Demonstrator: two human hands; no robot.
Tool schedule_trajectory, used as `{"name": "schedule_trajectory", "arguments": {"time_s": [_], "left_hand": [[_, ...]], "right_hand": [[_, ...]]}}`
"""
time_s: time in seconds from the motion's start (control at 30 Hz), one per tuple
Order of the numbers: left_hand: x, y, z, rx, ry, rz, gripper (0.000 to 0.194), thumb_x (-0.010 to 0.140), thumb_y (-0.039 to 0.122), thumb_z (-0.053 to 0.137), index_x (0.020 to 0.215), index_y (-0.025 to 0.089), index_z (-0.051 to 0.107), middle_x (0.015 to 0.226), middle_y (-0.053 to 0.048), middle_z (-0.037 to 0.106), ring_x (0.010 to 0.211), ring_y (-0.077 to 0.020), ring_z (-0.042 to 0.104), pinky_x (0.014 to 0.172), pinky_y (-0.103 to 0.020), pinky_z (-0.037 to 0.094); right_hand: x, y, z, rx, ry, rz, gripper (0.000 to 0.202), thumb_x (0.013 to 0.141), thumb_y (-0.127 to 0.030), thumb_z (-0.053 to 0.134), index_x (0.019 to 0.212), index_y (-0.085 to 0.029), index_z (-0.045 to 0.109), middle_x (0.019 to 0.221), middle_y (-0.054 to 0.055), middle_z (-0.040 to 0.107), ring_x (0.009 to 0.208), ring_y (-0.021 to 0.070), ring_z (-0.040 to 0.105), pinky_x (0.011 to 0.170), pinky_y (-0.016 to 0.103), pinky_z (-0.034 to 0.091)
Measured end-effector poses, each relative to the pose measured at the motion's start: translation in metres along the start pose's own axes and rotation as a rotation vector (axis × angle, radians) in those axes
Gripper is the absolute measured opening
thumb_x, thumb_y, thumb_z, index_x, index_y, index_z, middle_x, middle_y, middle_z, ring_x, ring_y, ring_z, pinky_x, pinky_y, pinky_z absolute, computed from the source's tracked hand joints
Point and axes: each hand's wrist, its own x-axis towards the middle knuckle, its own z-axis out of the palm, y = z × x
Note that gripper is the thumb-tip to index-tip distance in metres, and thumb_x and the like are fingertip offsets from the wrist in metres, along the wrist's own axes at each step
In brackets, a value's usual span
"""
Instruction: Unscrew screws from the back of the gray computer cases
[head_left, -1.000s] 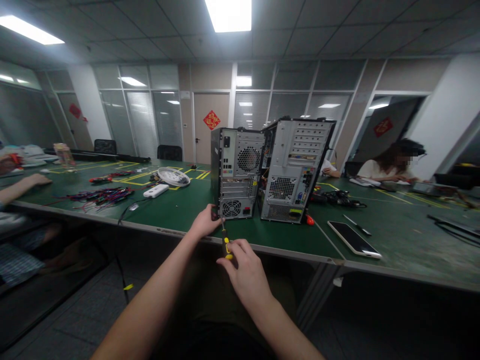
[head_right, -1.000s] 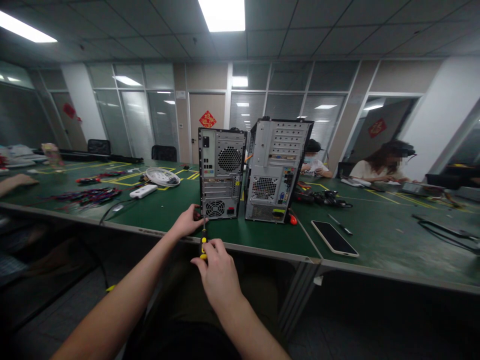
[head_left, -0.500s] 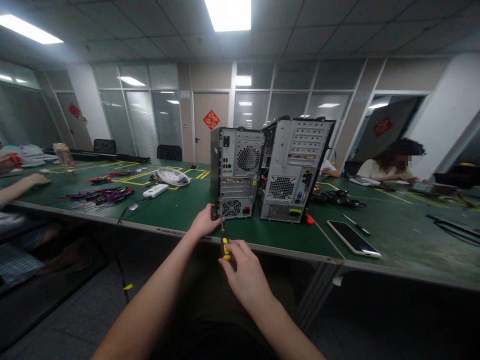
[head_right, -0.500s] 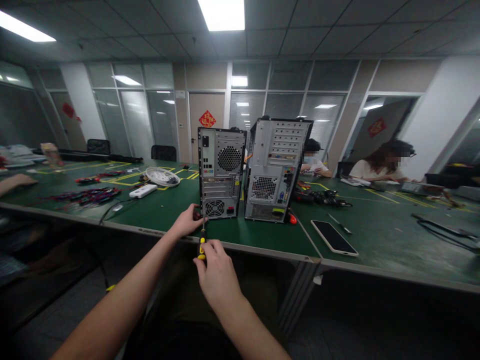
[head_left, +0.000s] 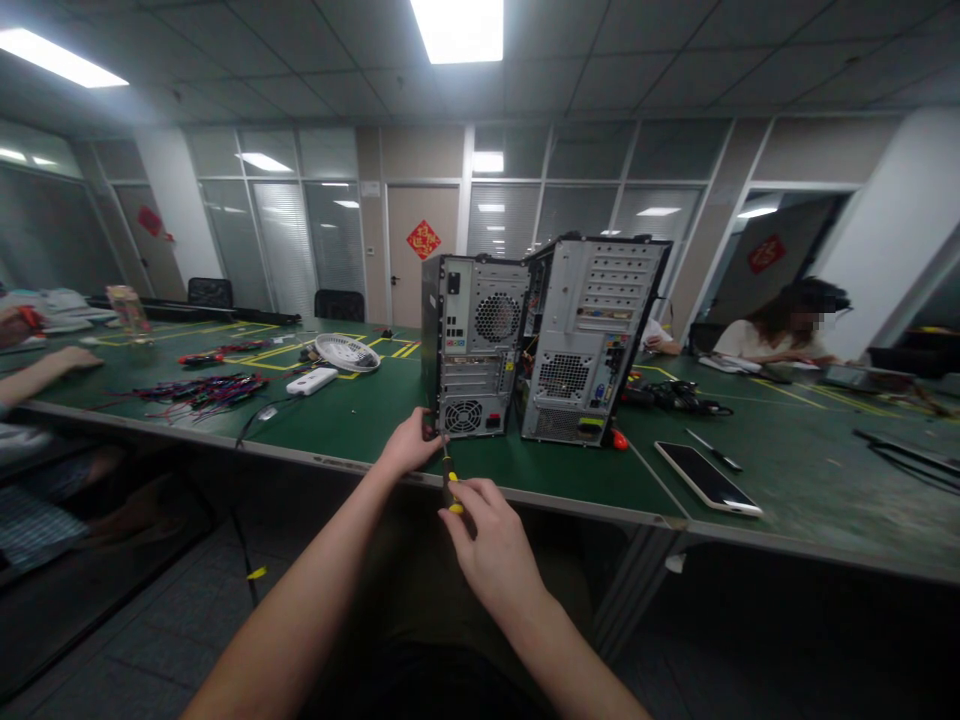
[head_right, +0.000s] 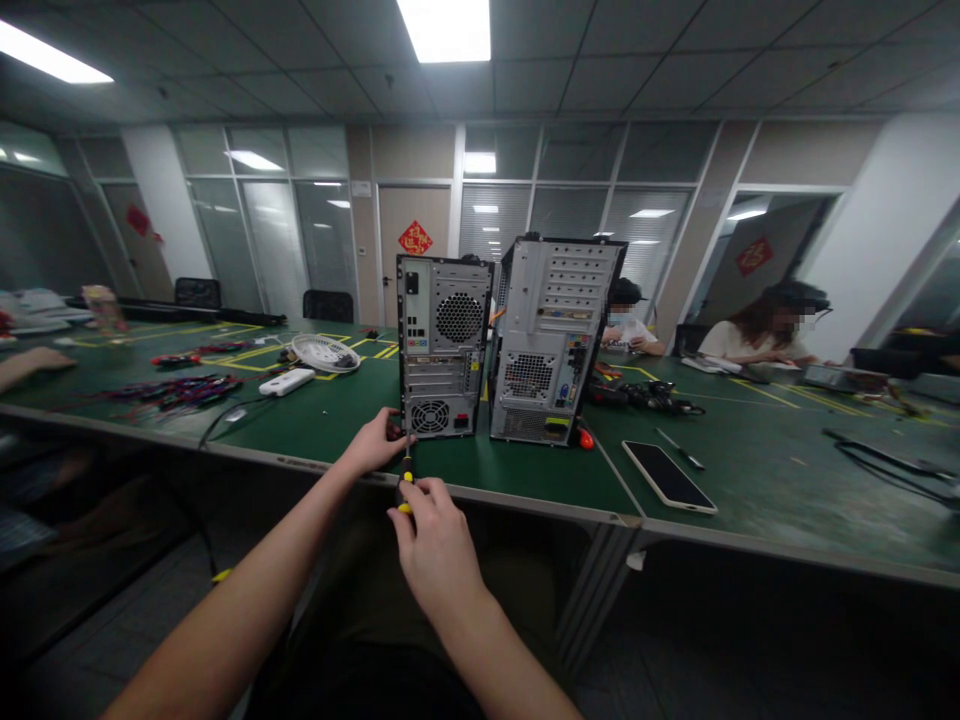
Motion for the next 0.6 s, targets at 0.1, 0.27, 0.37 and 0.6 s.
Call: {"name": "schedule_trajectory", "arguments": {"time_s": [0.1, 0.27, 0.37, 0.6], "left_hand": [[0.0007, -0.0008, 0.0003, 0.007, -0.002, -0.002, 0.056, 0.083, 0.041, 0.077, 0.129, 0.018, 0.055, 0.097, -0.007, 0.074, 0.087, -0.022, 0.071, 0.075, -0.03, 0.051], [0.0021, -0.0026, 0.0012, 0.007, -0.005, 0.005, 0.058, 0.083, 0.042, 0.077, 0.13, 0.018, 0.055, 0.096, -0.007, 0.073, 0.087, -0.0223, 0.071, 0.074, -0.03, 0.051], [0.0019, -0.0026, 0.0011, 0.007, -0.004, 0.008, 0.058, 0.083, 0.042, 0.077, 0.131, 0.018, 0.054, 0.096, -0.007, 0.073, 0.087, -0.022, 0.071, 0.074, -0.03, 0.051], [-0.0001, 0.0004, -0.0007, -0.007, -0.016, -0.006, 0.056, 0.084, 0.041, 0.077, 0.13, 0.019, 0.054, 0.098, -0.007, 0.073, 0.09, -0.0222, 0.071, 0.078, -0.03, 0.052]], "right_hand": [[-0.0006, 0.0014, 0.001, -0.017, 0.012, -0.013, 0.032, 0.099, -0.018, 0.063, 0.13, -0.017, 0.071, 0.117, 0.013, 0.068, 0.097, 0.0232, 0.074, 0.092, 0.038, 0.061], [-0.0012, 0.001, 0.0012, -0.015, -0.005, -0.015, 0.032, 0.098, -0.016, 0.064, 0.129, -0.017, 0.071, 0.119, 0.014, 0.073, 0.106, 0.0266, 0.074, 0.098, 0.042, 0.06], [-0.0006, 0.0007, 0.0019, 0.017, -0.003, 0.0, 0.029, 0.098, -0.018, 0.065, 0.126, -0.017, 0.072, 0.118, 0.014, 0.075, 0.107, 0.0269, 0.074, 0.099, 0.042, 0.059], [0.0007, 0.0025, 0.0027, 0.07, 0.02, 0.013, 0.032, 0.094, -0.014, 0.069, 0.125, -0.017, 0.074, 0.117, 0.012, 0.074, 0.106, 0.0243, 0.073, 0.099, 0.039, 0.059]]}}
